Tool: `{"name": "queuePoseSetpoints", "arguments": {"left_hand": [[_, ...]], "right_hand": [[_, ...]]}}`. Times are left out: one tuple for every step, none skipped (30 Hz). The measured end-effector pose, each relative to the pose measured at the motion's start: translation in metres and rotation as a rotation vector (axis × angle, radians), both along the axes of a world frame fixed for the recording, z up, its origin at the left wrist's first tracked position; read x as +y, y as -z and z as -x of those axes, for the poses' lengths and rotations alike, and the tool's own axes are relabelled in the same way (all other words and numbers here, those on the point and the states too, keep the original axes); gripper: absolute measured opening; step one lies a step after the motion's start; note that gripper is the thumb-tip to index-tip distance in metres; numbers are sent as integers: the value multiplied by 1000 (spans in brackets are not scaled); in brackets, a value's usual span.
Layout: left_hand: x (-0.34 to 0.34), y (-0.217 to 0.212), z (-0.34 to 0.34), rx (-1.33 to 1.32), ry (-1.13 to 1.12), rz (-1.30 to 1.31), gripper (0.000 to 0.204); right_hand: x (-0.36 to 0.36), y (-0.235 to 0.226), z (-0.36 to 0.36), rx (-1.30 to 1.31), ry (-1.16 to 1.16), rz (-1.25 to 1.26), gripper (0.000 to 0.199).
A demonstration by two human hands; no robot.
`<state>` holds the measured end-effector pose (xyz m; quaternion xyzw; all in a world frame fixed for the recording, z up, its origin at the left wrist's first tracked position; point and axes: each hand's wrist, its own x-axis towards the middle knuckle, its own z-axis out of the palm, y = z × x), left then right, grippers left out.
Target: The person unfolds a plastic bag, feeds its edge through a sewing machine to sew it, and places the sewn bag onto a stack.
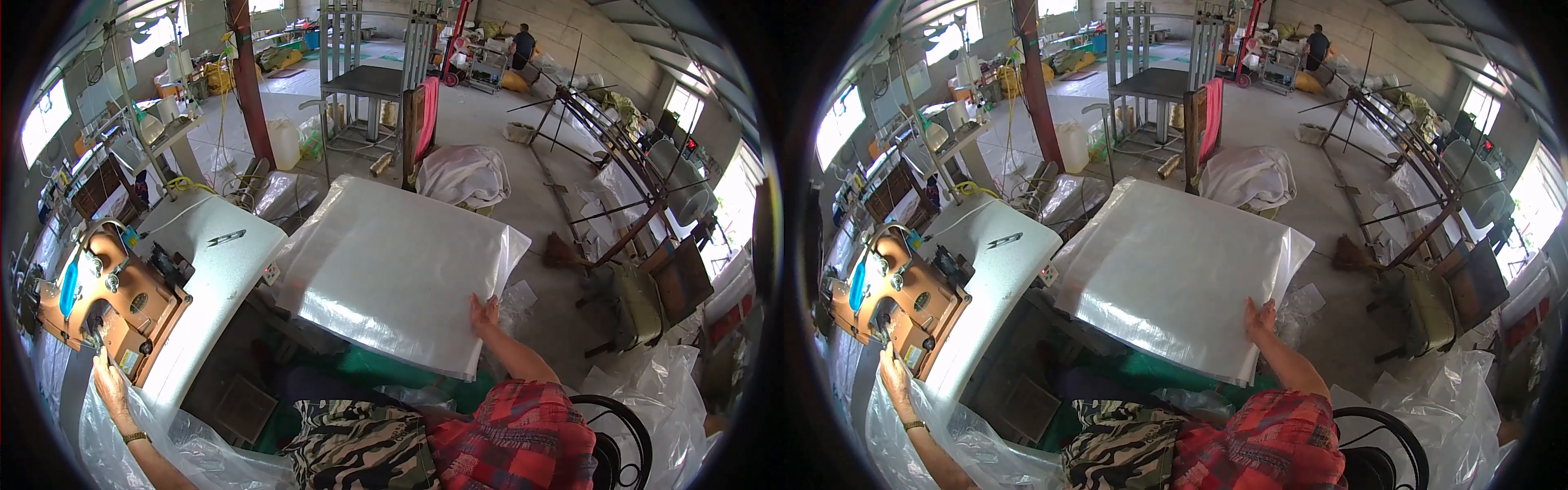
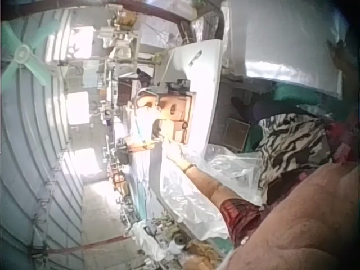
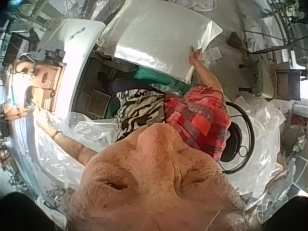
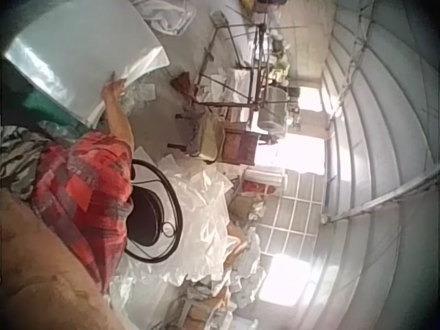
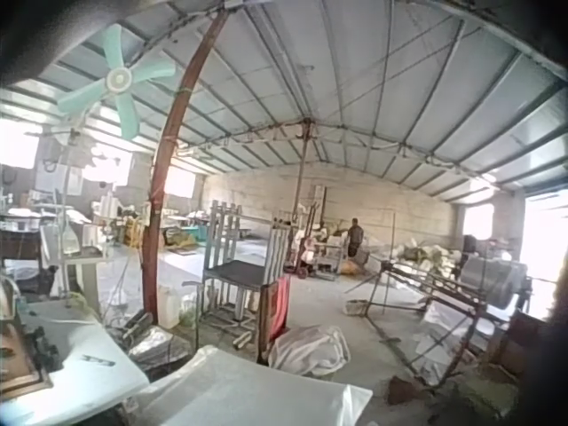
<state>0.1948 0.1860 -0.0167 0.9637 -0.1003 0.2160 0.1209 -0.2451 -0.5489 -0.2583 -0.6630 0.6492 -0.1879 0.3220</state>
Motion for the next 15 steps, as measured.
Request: {"name": "queuePoseSetpoints", "arguments": {"left_hand": [[5,2,-4,-3,2,5,41],[19,8,-9,-24,-1,-20,41],[19,8,-10,-40,6,-44,41],[19,8,-9,-39,5,-45,41],[19,8,-9,0,-15,-22,42],[16,5,-7,38,-35,3,42],[18,6,-6,38,-36,3,42],[20,8,-6,6,-22,-10,42],[16,6,-3,-25,-5,-24,42],[12,4,-1,-25,-5,-25,42],[7,2,2,7,-21,-15,41],[0,-2,2,36,-30,1,41],[2,0,-2,31,-24,9,41],[13,6,-5,0,5,15,41],[22,9,-5,-27,27,11,41]], "right_hand": [[-9,16,3,20,6,56,96],[-14,29,0,38,0,107,96],[-12,28,-1,40,-1,106,96],[-10,27,-3,49,10,104,95],[-8,25,-3,58,21,101,95],[-7,21,-2,58,20,102,95],[-7,17,-1,52,-11,48,96],[-7,13,0,47,-44,-5,98],[-3,7,0,46,-43,-6,98],[2,0,-3,37,-16,-12,95],[5,-3,-4,27,12,-19,92],[0,3,0,23,20,-12,92],[-13,24,5,54,31,101,91],[-19,37,3,85,32,207,90],[-12,34,-5,83,20,199,90]]}}
